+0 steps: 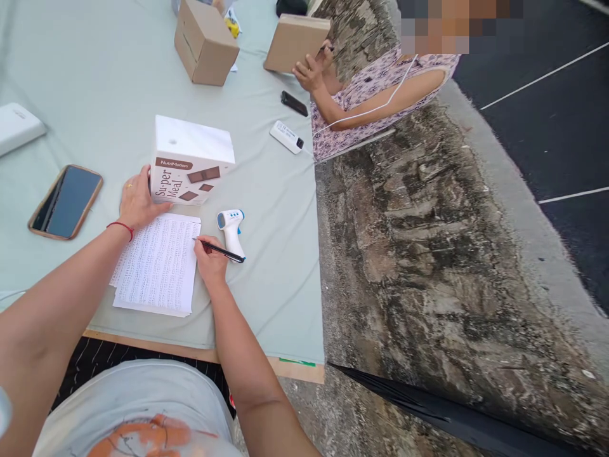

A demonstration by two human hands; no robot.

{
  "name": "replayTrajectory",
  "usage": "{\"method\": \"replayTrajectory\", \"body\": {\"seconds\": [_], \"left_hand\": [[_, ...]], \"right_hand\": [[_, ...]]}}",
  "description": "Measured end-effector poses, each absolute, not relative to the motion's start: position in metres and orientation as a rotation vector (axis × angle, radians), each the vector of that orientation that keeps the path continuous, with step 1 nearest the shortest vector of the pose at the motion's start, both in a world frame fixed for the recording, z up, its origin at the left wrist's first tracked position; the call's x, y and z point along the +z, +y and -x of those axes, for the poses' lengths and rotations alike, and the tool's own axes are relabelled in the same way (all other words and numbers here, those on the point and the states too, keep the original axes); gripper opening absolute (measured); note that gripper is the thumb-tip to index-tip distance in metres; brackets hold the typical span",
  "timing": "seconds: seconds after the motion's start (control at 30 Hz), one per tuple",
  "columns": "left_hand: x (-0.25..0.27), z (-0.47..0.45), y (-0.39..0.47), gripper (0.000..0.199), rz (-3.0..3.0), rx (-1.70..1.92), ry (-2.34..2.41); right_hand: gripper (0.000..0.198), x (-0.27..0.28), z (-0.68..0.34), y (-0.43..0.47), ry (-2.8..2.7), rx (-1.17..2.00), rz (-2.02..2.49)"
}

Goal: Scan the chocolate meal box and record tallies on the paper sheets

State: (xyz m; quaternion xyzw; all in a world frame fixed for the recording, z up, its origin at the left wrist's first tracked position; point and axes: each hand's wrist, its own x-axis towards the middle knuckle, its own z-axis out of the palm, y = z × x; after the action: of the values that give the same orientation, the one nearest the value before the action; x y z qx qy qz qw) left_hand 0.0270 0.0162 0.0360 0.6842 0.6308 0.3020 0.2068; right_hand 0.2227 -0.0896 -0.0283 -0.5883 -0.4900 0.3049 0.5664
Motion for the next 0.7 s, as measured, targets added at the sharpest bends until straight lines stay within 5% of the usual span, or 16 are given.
{"method": "replayTrajectory", "body": {"seconds": [0.7], "left_hand": [[0.0316, -0.0247, 0.0190, 0.085, -1.936, 0.806, 1.751]], "right_hand": [[0.031, -0.0316, -0.2213, -0.0875, -1.076, 0.773, 1.422]]}}
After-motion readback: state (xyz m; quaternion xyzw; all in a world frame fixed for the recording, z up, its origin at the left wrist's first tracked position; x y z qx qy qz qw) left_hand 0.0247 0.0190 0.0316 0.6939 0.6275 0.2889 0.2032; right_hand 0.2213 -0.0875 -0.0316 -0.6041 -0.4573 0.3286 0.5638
